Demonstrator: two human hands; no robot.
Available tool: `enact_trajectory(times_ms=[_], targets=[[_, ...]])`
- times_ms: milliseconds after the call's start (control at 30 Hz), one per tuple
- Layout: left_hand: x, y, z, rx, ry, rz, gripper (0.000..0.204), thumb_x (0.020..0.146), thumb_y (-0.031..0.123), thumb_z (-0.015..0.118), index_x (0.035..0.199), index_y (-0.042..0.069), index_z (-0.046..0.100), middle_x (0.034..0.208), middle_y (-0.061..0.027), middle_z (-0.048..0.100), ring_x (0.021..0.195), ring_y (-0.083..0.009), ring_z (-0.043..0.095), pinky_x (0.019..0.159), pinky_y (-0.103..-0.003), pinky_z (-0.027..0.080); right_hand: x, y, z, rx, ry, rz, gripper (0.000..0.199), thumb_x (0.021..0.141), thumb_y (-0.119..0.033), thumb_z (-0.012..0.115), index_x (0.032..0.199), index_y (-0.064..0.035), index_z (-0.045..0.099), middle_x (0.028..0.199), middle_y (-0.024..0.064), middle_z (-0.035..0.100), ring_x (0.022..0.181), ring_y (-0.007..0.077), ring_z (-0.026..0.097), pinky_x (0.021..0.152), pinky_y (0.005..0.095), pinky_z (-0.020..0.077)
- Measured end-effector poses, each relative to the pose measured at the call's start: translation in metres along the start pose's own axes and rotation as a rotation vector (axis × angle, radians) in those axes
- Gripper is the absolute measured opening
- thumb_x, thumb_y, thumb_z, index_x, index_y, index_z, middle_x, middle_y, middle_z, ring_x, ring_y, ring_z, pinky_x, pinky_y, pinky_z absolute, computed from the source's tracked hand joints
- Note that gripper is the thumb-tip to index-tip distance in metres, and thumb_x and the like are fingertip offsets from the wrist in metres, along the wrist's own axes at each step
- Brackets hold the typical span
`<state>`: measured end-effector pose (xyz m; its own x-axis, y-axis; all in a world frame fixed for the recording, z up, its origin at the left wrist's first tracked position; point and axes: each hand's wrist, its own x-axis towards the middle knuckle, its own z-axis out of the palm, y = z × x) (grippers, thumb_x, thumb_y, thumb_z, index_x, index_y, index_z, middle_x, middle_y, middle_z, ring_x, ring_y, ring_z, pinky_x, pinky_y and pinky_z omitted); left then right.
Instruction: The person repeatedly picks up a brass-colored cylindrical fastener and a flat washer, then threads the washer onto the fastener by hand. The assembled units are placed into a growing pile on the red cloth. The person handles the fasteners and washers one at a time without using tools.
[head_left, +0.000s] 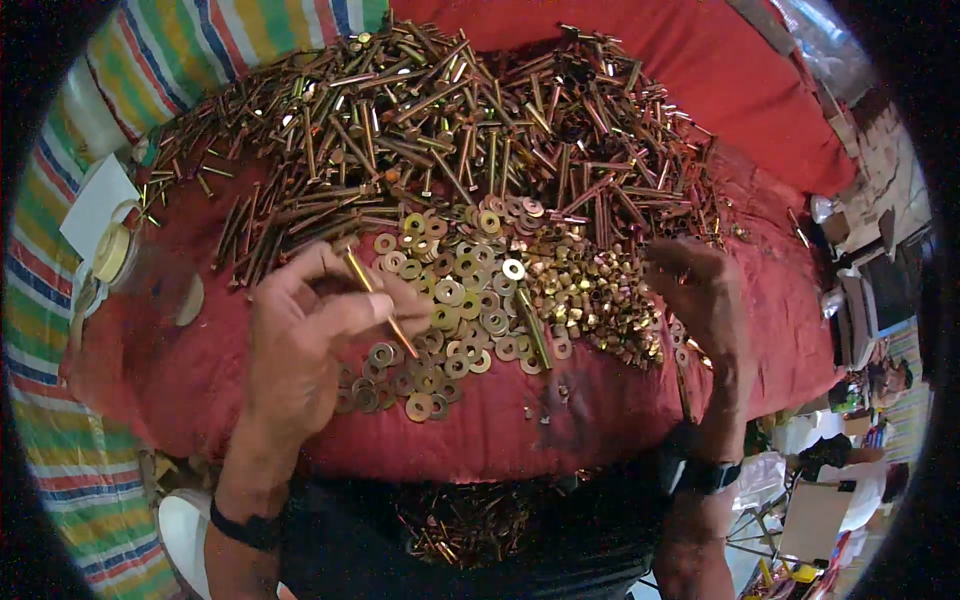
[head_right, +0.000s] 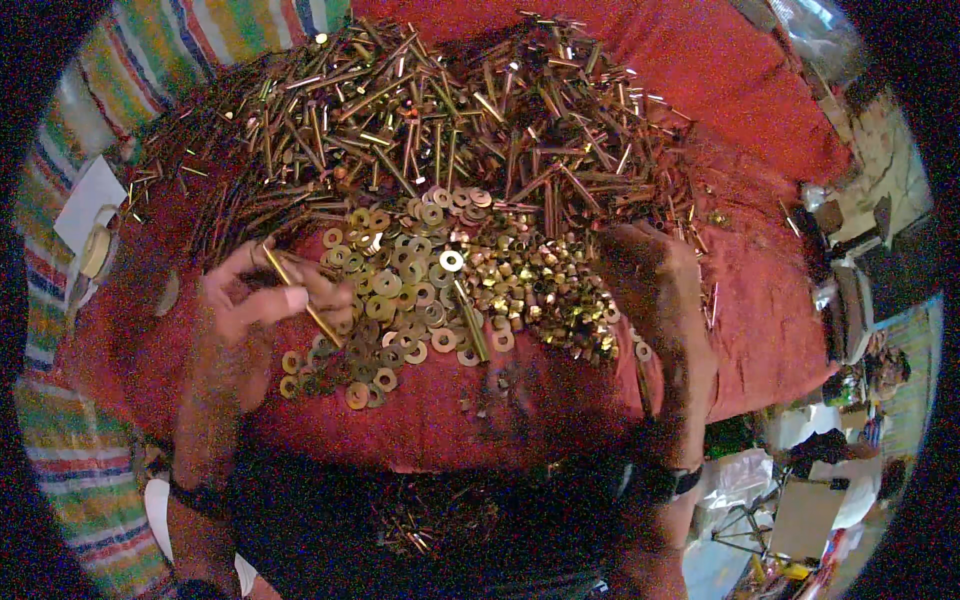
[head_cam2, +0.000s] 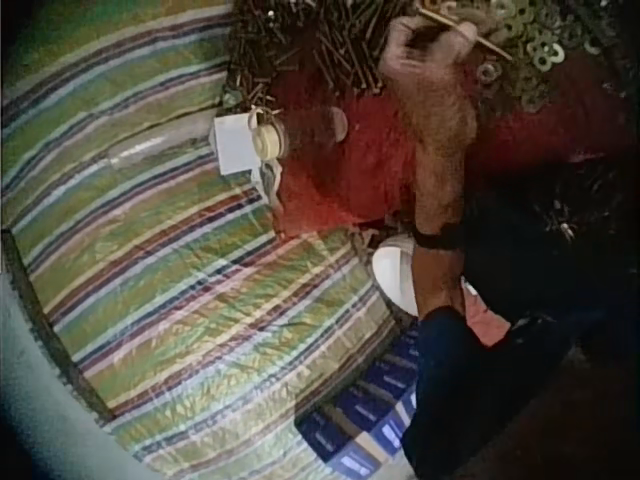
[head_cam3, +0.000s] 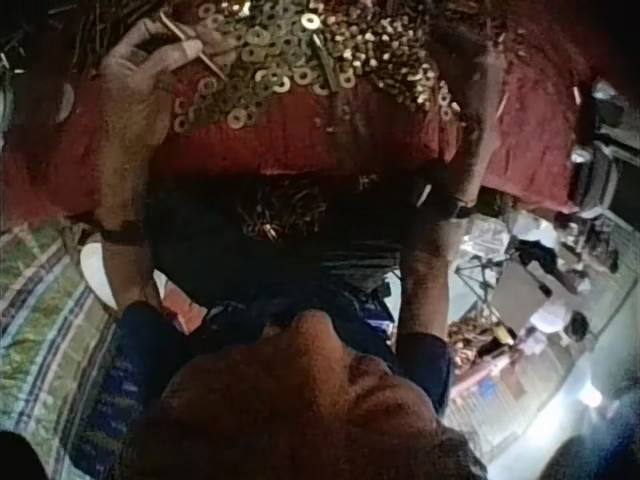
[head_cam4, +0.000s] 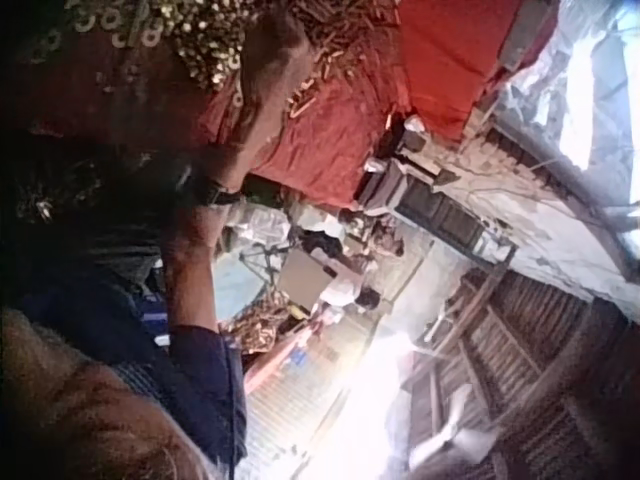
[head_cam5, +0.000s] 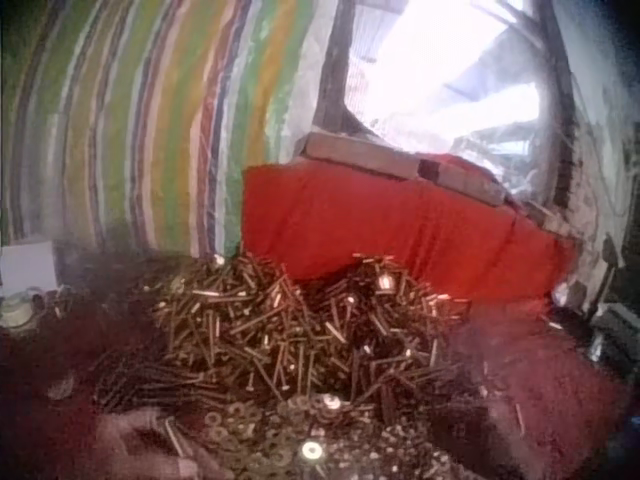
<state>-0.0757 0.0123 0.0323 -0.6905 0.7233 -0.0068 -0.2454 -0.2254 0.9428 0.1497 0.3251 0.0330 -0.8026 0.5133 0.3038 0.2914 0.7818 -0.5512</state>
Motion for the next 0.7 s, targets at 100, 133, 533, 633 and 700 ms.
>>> enact_trajectory(times_ms=[100,133,533,633,700], targets=[[-0.019,0.006,0.01,-0.04,-0.037,-0.115,0.017,0.087,-0.001,0.07,0.102,-0.004,0.062,0.095,-0.0187,0.073,0.089,-0.0282,0.075,0.079,-0.04,0.063,0.012,0.007,0.029,-0.079,0.155,-0.133,0.027,0.087,-0.006,0.076,0.112,0.0029,0.073,0.094,0.0101,0.075,0.084,0.0137,0.068,0.075,0.0304,0.0551],[-0.023,0.005,0.014,-0.006,-0.039,-0.11,0.017,0.087,0.0,0.07,0.102,-0.004,0.062,0.095,-0.0186,0.073,0.089,-0.0278,0.075,0.079,-0.039,0.063,0.016,0.006,0.039,-0.07,0.17,-0.08,0.029,0.087,-0.008,0.077,0.113,0.0029,0.073,0.095,0.0112,0.076,0.084,0.015,0.07,0.075,0.0311,0.0555],[-0.041,-0.01,0.007,0.483,0.045,-0.09,0.013,0.084,0.001,0.075,0.096,0.001,0.069,0.098,-0.0083,0.075,0.089,-0.0146,0.071,0.081,-0.03,0.055,0.047,0.013,0.07,-0.694,0.055,0.06,0.035,0.079,-0.022,0.07,0.111,-0.0071,0.07,0.087,0.019,0.071,0.086,0.0429,0.069,0.074,0.0552,0.0535],[-0.044,-0.013,0.001,0.744,0.037,-0.104,0.015,0.083,0.004,0.077,0.096,0.002,0.071,0.099,-0.0084,0.077,0.089,-0.0167,0.073,0.084,-0.033,0.056,0.047,0.02,0.074,-0.795,0.04,0.024,0.057,0.081,-0.028,0.073,0.133,-0.01,0.06,0.095,0.0181,0.072,0.09,0.041,0.069,0.075,0.0548,0.0538],[-0.045,-0.018,-0.003,0.885,0.014,-0.011,0.013,0.082,0.003,0.076,0.094,0.002,0.07,0.091,-0.0066,0.075,0.082,-0.0157,0.073,0.076,-0.033,0.056,0.049,0.02,0.077,-0.757,0.088,-0.01,0.052,0.081,-0.03,0.074,0.128,-0.0094,0.064,0.093,0.0183,0.072,0.087,0.0417,0.069,0.074,0.054,0.0542]])
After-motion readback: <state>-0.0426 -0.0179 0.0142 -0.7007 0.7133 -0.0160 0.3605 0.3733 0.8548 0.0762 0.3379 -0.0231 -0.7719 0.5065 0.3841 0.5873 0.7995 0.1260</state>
